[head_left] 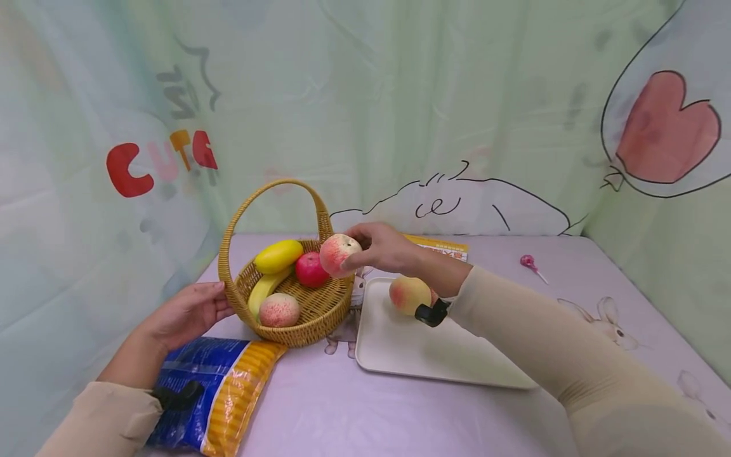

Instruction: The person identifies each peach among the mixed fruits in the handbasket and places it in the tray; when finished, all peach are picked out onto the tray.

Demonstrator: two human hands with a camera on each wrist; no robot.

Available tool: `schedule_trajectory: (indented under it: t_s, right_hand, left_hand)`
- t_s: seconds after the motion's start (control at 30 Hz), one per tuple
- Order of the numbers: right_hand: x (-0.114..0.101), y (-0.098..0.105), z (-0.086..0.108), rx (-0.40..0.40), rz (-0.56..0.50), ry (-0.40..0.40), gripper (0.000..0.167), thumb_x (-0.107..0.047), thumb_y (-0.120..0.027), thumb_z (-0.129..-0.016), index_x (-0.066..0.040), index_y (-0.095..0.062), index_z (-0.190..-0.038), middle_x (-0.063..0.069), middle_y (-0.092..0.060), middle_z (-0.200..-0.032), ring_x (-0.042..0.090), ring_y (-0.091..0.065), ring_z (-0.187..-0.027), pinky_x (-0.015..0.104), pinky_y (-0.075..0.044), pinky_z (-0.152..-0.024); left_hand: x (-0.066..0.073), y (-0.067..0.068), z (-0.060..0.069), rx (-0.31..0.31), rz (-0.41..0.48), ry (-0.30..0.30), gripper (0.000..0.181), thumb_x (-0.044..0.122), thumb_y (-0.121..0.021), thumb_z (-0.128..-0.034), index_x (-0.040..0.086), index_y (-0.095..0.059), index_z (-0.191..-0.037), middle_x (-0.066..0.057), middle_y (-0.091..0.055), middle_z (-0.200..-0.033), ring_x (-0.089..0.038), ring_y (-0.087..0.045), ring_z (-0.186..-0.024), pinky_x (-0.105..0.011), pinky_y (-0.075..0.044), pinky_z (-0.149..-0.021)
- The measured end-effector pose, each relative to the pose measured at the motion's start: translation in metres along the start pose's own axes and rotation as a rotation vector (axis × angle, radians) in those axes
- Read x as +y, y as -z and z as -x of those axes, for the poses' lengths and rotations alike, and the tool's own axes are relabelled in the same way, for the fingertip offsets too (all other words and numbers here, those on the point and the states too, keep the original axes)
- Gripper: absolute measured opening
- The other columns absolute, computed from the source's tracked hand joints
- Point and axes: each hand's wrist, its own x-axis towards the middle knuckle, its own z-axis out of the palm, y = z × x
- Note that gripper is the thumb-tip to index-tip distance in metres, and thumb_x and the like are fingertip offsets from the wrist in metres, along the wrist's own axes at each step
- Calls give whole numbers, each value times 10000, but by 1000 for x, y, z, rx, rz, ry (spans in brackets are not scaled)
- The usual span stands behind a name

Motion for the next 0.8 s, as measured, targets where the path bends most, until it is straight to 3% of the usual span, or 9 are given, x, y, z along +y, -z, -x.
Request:
schedule_trajectory:
  t_s: [0.5,0.8]
  right_hand:
    - [23,14,38,66,13,-19,463,-218,-837,-808,-113,-668,-1227,55,-717,-1108,217,-646,-1001,335,-555,-887]
    - [39,12,64,70,4,-63,531,-217,-847,-805,-79,-659,-1281,75,-707,-1160,239,-650,-1044,318,-560,-894]
  left_hand:
    - [0,0,1,5,11,-4,505,104,-240,-1142,124,-735,-1242,6,-746,-1255,-134,-697,-1174,-264,-523,-1062]
    - [-1,-1,1,2,12,2,503,113,-242,-1142,127,-733,-1253,8,-744,-1264,-135,-693,-1185,-264,-517,-1069]
